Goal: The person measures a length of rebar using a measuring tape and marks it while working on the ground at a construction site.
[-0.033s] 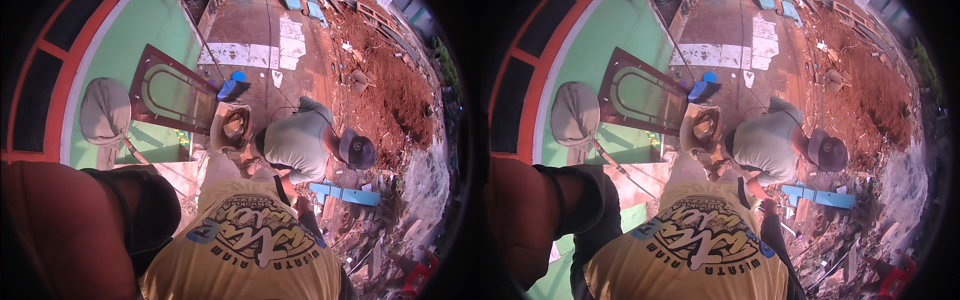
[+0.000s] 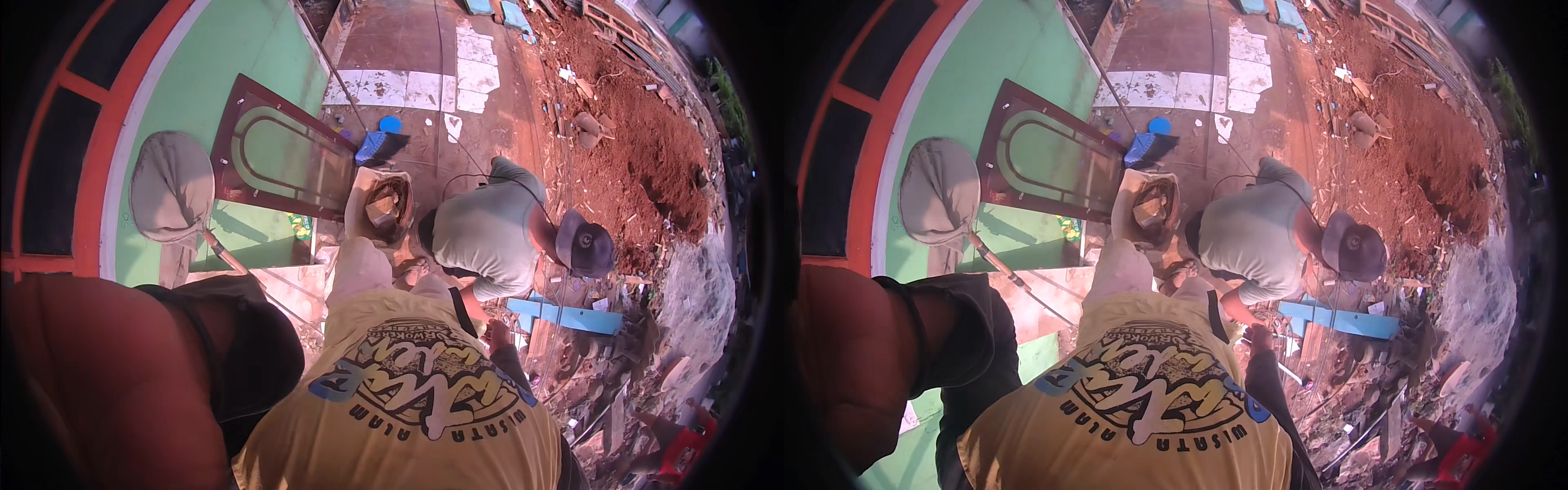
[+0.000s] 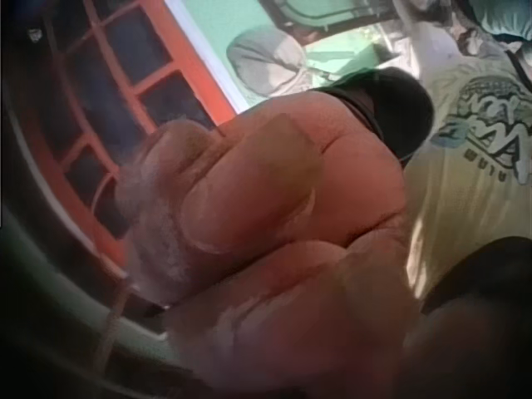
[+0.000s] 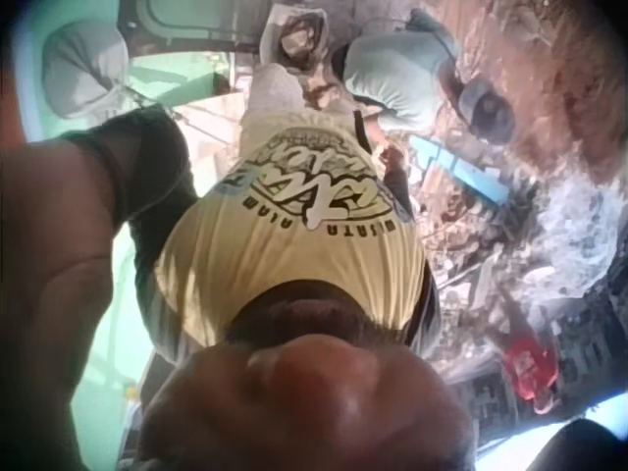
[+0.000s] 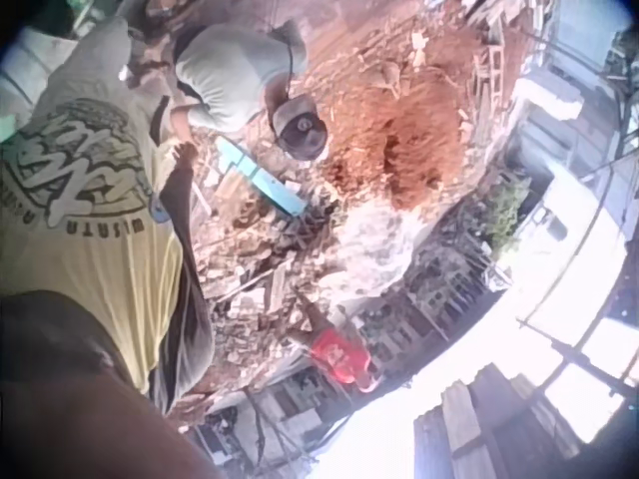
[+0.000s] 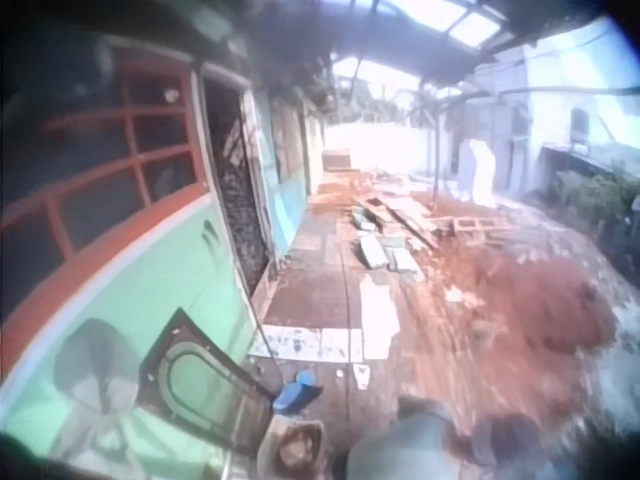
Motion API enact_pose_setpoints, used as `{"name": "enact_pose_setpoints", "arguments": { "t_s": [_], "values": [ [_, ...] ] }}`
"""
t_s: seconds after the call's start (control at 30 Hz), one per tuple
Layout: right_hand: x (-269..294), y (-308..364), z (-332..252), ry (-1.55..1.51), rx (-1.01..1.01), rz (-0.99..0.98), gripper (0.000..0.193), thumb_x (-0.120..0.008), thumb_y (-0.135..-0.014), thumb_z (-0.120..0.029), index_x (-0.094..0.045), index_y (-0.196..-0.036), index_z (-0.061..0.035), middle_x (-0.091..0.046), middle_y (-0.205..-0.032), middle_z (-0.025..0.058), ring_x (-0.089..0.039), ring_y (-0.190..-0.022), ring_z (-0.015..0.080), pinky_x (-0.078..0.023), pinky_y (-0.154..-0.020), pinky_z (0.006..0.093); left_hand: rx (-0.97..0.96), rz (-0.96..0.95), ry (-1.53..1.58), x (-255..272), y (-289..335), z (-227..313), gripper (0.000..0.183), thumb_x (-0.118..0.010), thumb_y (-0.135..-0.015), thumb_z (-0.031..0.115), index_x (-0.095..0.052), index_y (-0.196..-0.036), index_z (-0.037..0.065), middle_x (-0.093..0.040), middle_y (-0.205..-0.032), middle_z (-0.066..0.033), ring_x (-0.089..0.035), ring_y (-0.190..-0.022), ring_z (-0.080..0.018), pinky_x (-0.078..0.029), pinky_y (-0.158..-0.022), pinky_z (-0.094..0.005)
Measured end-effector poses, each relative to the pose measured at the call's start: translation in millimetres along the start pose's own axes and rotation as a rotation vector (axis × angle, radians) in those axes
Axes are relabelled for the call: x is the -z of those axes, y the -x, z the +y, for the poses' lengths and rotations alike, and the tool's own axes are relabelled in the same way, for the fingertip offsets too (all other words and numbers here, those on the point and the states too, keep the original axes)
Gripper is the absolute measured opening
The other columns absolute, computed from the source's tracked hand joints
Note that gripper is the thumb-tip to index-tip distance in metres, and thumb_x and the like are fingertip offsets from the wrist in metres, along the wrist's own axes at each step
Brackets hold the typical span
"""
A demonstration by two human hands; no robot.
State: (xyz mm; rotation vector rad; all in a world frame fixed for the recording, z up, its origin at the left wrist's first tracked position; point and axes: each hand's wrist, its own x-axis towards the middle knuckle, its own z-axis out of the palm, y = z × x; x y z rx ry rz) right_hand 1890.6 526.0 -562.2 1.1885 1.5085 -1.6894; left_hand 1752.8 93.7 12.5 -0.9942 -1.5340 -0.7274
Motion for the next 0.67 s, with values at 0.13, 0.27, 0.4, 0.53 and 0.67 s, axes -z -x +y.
{"name": "enact_pose_setpoints", "arguments": {
  "t_s": [0.13, 0.27, 0.4, 0.53, 0.67],
  "values": [
    [-3, -12, -41, 0.068, 0.041, -0.020, 0.032, -0.051, -0.091, -0.028, -0.054, -0.113, -0.0049, -0.061, -0.092, 0.0096, -0.063, -0.079, 0.0214, -0.051, -0.065, 0.0387, -0.072, -0.036, -0.009, -2, -18, -12, 0.034, -0.062, -0.091, 0.012, -0.053, -0.116, -0.009, -0.064, -0.087, -0.0155, -0.062, -0.078, -0.0193, -0.050, -0.071, -0.0326],
    [18, -4, -82, 0.033, 0.162, 0.107, 0.033, -0.051, -0.091, -0.028, -0.056, -0.115, -0.0050, -0.062, -0.090, 0.0096, -0.064, -0.082, 0.0211, -0.053, -0.066, 0.0370, -0.045, 0.051, 0.056, -21, -4, -37, 0.037, -0.062, -0.091, 0.012, -0.052, -0.119, -0.010, -0.065, -0.086, -0.0154, -0.061, -0.076, -0.0184, -0.050, -0.070, -0.0325],
    [-7, 11, -98, -0.008, 0.264, 0.001, 0.032, -0.051, -0.093, -0.030, -0.056, -0.112, -0.0052, -0.063, -0.095, 0.0088, -0.063, -0.081, 0.0195, -0.052, -0.071, 0.0357, 0.108, 0.107, -0.008, -29, 17, -62, 0.039, -0.062, -0.091, 0.012, -0.050, -0.122, -0.010, -0.065, -0.084, -0.0152, -0.061, -0.075, -0.0176, -0.050, -0.069, -0.0323],
    [-24, -16, -68, -0.073, 0.112, -0.062, 0.026, -0.053, -0.092, -0.030, -0.055, -0.105, -0.0074, -0.061, -0.093, 0.0077, -0.062, -0.081, 0.0187, -0.051, -0.070, 0.0360, 0.643, 0.089, -0.204, -44, 78, -88, 0.042, -0.062, -0.092, 0.012, -0.048, -0.124, -0.011, -0.065, -0.083, -0.0151, -0.061, -0.074, -0.0168, -0.050, -0.068, -0.0322],
    [-11, -24, 3, -0.198, 0.003, -0.072, 0.031, -0.056, -0.089, -0.032, -0.056, -0.109, -0.0076, -0.063, -0.102, 0.0116, -0.064, -0.090, 0.0271, -0.052, -0.076, 0.0424, 1.265, -0.155, -0.292, -51, 233, -148, 0.042, -0.063, -0.089, 0.010, -0.051, -0.128, 0.001, -0.063, -0.090, -0.0050, -0.058, -0.082, -0.0116, -0.048, -0.077, -0.0293]
  ]
}}
